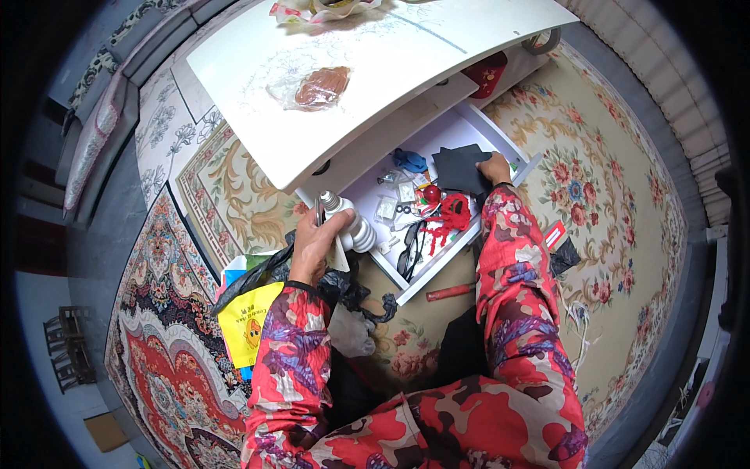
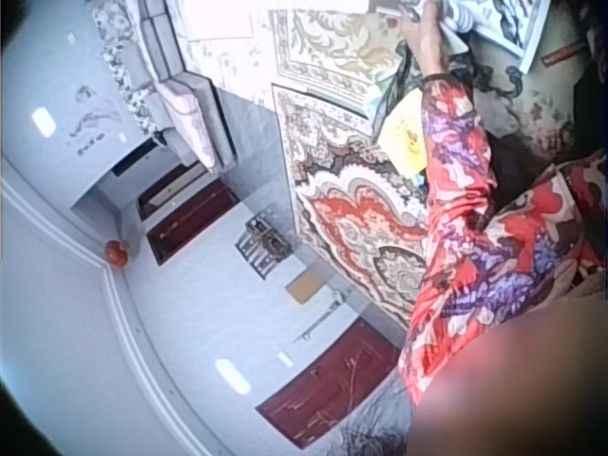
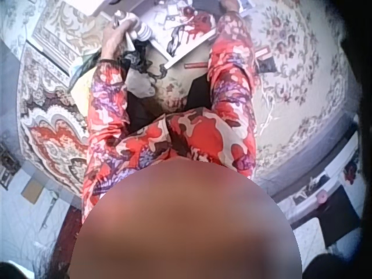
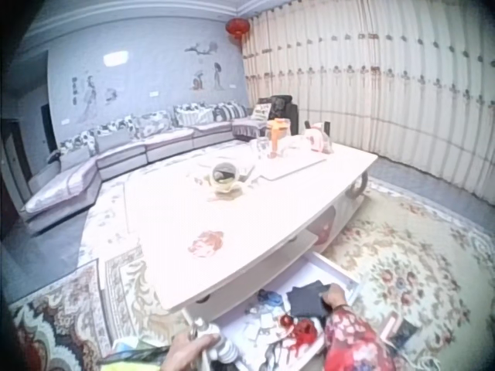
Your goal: The person sits on the floor and organizes a low table drawer. They move various items around, including a red cloth, a white bottle, and a box, then place a black plastic bag and a bubble-wrapped package into the drawer. The drawer is closed, and the person picks up a broom and a plastic bag before walking away.
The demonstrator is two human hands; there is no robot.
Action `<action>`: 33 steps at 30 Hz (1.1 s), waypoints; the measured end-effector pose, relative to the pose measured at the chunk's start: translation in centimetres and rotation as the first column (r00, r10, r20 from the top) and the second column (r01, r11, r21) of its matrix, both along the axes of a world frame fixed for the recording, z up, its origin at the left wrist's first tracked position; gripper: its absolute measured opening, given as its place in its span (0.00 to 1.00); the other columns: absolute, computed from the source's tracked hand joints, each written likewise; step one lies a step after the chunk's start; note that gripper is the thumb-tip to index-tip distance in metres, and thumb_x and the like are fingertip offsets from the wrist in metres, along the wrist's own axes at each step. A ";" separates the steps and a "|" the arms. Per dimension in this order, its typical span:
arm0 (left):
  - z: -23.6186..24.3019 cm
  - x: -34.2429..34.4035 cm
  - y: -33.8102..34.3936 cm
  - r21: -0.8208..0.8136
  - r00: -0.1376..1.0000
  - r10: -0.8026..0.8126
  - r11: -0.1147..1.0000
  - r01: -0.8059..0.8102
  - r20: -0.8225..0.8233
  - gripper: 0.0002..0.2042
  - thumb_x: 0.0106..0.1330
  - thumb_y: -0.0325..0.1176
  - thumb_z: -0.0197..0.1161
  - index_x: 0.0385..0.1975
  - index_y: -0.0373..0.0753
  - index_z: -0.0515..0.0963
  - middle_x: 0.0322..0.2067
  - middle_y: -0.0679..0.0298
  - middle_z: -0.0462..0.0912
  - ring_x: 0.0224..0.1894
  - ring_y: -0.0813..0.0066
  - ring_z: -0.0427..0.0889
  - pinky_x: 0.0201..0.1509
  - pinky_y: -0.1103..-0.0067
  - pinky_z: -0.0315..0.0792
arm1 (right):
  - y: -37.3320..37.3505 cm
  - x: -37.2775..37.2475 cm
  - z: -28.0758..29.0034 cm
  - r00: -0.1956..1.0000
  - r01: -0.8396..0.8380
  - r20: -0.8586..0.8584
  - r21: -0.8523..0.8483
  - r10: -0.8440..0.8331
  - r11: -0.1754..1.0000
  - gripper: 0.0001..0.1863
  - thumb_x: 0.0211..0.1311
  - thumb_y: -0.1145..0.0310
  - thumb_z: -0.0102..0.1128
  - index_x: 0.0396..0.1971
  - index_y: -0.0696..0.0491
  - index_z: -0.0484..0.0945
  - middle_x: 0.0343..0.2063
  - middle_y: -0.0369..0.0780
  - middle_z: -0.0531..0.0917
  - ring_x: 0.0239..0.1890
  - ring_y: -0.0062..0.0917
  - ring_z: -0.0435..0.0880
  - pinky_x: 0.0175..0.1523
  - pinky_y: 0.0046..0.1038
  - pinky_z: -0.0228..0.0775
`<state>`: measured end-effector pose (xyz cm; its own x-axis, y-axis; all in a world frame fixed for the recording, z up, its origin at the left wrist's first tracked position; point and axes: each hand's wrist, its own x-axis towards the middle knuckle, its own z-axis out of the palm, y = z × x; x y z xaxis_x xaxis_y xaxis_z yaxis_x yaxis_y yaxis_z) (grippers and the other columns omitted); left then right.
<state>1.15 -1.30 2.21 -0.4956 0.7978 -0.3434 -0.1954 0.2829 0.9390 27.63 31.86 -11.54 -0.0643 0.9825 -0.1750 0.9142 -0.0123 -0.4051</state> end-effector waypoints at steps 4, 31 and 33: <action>0.2 0.0 0.0 0.012 1.000 0.004 1.000 -0.004 -0.002 0.15 0.54 0.36 0.65 0.37 0.34 0.77 0.32 0.67 0.80 0.34 0.80 0.76 0.41 0.82 0.69 | 0.2 -0.4 1.6 0.997 0.003 -0.073 -0.012 -0.004 1.000 0.30 0.43 0.62 0.72 0.45 0.62 0.73 0.42 0.53 0.80 0.49 0.42 0.79 0.52 0.36 0.70; 0.1 -0.4 -0.1 -0.036 0.999 -0.027 0.999 0.026 -0.045 0.16 0.55 0.36 0.65 0.40 0.35 0.76 0.33 0.67 0.79 0.33 0.80 0.76 0.37 0.83 0.69 | 0.1 -5.0 0.9 0.288 -0.026 -0.918 -0.293 -0.273 0.956 0.38 0.57 0.73 0.59 0.65 0.61 0.51 0.36 0.38 0.73 0.35 0.20 0.72 0.43 0.23 0.70; 0.3 -0.2 0.1 -0.016 0.999 -0.047 0.999 0.046 -0.027 0.17 0.55 0.36 0.65 0.41 0.35 0.75 0.33 0.67 0.78 0.33 0.80 0.76 0.37 0.82 0.70 | 0.1 -4.6 1.4 0.532 -0.117 -0.843 -0.169 -0.082 0.979 0.36 0.57 0.72 0.58 0.64 0.61 0.54 0.35 0.37 0.77 0.34 0.21 0.75 0.42 0.21 0.70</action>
<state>0.94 -1.24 2.49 -0.4675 0.8148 -0.3429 -0.1562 0.3056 0.9392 23.06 31.94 -10.10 -0.2959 0.9339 -0.2009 0.1479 -0.1630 -0.9755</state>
